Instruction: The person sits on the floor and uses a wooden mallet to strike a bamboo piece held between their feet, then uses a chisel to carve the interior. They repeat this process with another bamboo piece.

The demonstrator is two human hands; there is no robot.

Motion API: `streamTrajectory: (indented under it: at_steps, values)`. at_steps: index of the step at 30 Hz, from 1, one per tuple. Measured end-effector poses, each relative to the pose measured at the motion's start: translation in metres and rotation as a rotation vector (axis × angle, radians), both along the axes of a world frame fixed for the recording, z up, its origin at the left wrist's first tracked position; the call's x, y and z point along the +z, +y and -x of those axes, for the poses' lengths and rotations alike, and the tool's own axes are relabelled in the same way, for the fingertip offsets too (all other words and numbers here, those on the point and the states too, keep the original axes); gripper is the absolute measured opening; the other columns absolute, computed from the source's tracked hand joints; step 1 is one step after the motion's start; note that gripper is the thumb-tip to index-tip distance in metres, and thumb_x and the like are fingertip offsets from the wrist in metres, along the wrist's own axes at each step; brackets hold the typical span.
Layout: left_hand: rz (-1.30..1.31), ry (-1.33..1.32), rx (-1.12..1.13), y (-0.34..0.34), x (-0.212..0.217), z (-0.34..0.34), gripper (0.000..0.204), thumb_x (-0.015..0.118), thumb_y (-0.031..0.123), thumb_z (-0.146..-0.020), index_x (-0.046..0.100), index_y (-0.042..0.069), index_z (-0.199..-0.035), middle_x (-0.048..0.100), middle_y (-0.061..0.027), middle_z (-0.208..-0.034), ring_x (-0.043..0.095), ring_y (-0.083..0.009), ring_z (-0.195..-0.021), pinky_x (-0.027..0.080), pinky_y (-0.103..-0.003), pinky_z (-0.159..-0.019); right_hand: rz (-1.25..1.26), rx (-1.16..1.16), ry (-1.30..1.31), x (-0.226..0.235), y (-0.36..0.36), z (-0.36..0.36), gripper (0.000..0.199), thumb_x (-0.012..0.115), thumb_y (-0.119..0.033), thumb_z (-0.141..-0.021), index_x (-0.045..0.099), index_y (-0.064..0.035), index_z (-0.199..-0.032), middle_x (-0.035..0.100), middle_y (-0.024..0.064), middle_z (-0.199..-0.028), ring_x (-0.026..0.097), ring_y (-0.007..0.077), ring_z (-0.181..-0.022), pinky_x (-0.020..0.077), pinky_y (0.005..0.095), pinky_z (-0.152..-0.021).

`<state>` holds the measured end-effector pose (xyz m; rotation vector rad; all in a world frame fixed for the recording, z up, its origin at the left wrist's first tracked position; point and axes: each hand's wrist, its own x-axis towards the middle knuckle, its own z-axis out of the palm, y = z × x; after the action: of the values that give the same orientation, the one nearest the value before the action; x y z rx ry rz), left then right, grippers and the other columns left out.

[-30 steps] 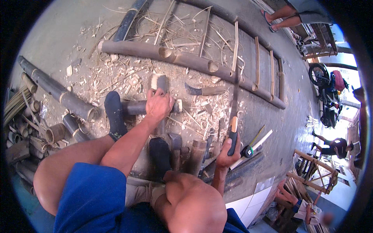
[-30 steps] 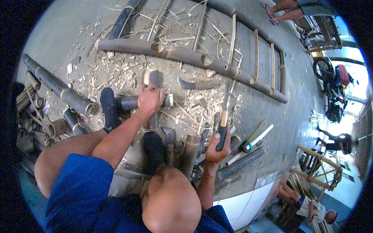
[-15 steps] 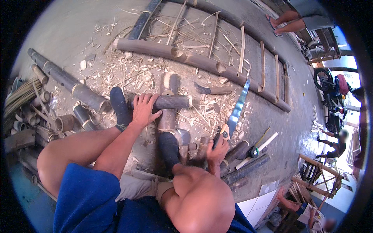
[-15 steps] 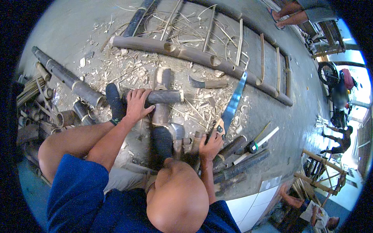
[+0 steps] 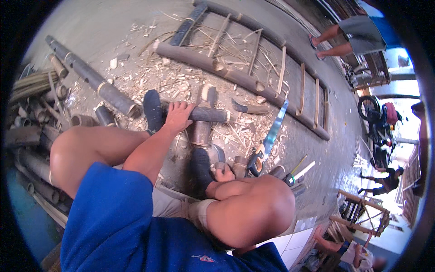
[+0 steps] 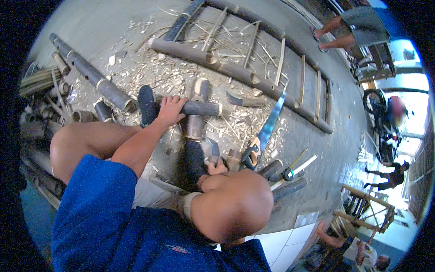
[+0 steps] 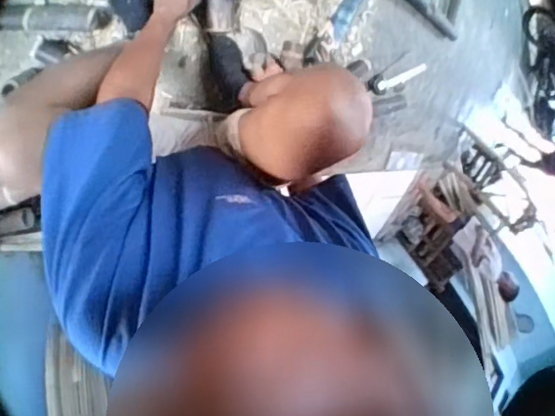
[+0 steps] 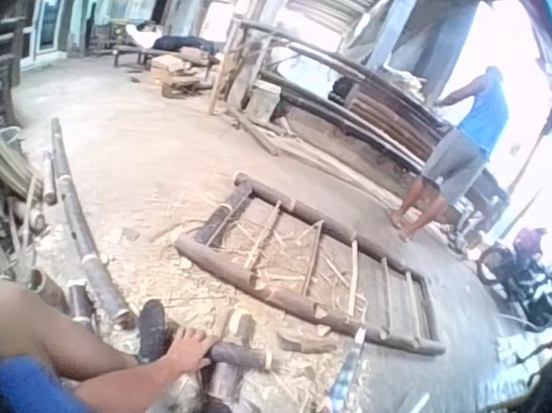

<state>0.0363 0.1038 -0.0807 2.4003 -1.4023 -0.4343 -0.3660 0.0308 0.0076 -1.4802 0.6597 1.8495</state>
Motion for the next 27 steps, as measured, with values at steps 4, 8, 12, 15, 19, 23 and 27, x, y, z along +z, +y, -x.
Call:
streamTrajectory:
  at_steps: [4,8,12,15,19,23,27]
  values:
    - [-0.039,-0.017,0.027,-0.001,0.001,-0.001,0.074,0.081,0.024,-0.082,0.047,0.020,-0.148,0.054,-0.0151,-0.134,0.045,-0.0385,-0.133,0.028,-0.058,-0.117,-0.044,-0.537,-0.179,0.046,-0.020,0.024,0.052,0.068,-0.032,-0.092,0.061,-0.0048,-0.135,0.064,0.0211,-0.124,0.062,0.0299,-0.109,0.0486,0.0455,-0.094]
    - [-0.005,-0.021,0.022,0.001,-0.001,0.002,0.073,0.081,0.021,-0.082,0.048,0.020,-0.146,0.054,-0.0149,-0.133,0.045,-0.0382,-0.132,0.029,-0.056,-0.116,0.129,-1.050,-0.537,0.062,-0.013,0.030,0.051,0.070,-0.028,-0.092,0.060,-0.0028,-0.136,0.064,0.0189,-0.125,0.061,0.0243,-0.112,0.0470,0.0420,-0.098]
    - [0.021,-0.032,0.013,-0.001,-0.003,0.001,0.074,0.081,0.023,-0.079,0.048,0.020,-0.145,0.054,-0.0139,-0.132,0.047,-0.0367,-0.130,0.030,-0.055,-0.114,0.625,-1.231,-1.046,0.031,-0.062,-0.037,0.051,0.071,-0.024,-0.093,0.058,-0.0008,-0.137,0.065,0.0166,-0.127,0.060,0.0187,-0.115,0.0454,0.0385,-0.102]
    - [0.003,0.029,0.018,-0.001,0.006,0.001,0.085,0.083,0.034,-0.075,0.043,0.020,-0.149,0.050,-0.0145,-0.137,0.043,-0.0385,-0.133,0.028,-0.056,-0.116,0.889,-1.160,-1.411,0.009,-0.085,-0.103,0.048,0.074,-0.022,-0.089,0.061,-0.0021,-0.131,0.065,0.0145,-0.120,0.063,0.0218,-0.108,0.0482,0.0380,-0.097]
    - [0.342,-0.006,-0.002,-0.011,0.040,0.019,0.099,0.085,0.041,-0.071,0.038,0.021,-0.155,0.036,-0.0161,-0.151,0.031,-0.0422,-0.144,0.022,-0.060,-0.120,0.985,-0.754,-1.414,0.014,-0.085,-0.157,0.049,0.075,-0.027,-0.083,0.064,-0.0074,-0.127,0.066,0.0183,-0.112,0.066,0.0385,-0.103,0.0526,0.0455,-0.091]
    - [0.328,-0.086,-0.372,-0.045,0.084,0.038,0.080,0.084,0.036,-0.072,0.052,0.019,-0.144,0.047,-0.0114,-0.143,0.037,-0.0355,-0.142,0.021,-0.063,-0.120,0.784,-0.632,-1.482,0.023,-0.080,-0.182,0.045,0.073,-0.027,-0.086,0.066,-0.0071,-0.126,0.068,0.0198,-0.111,0.066,0.0385,-0.103,0.0529,0.0453,-0.091]
    - [0.095,0.087,-0.497,-0.067,0.104,0.020,0.056,0.085,0.026,-0.071,0.062,0.016,-0.121,0.067,-0.0063,-0.106,0.065,-0.0299,-0.105,0.046,-0.049,-0.103,0.650,-1.125,-1.499,0.012,-0.082,-0.151,0.045,0.069,-0.016,-0.092,0.063,-0.0031,-0.134,0.069,0.0122,-0.112,0.064,0.0196,-0.099,0.0511,0.0338,-0.091]
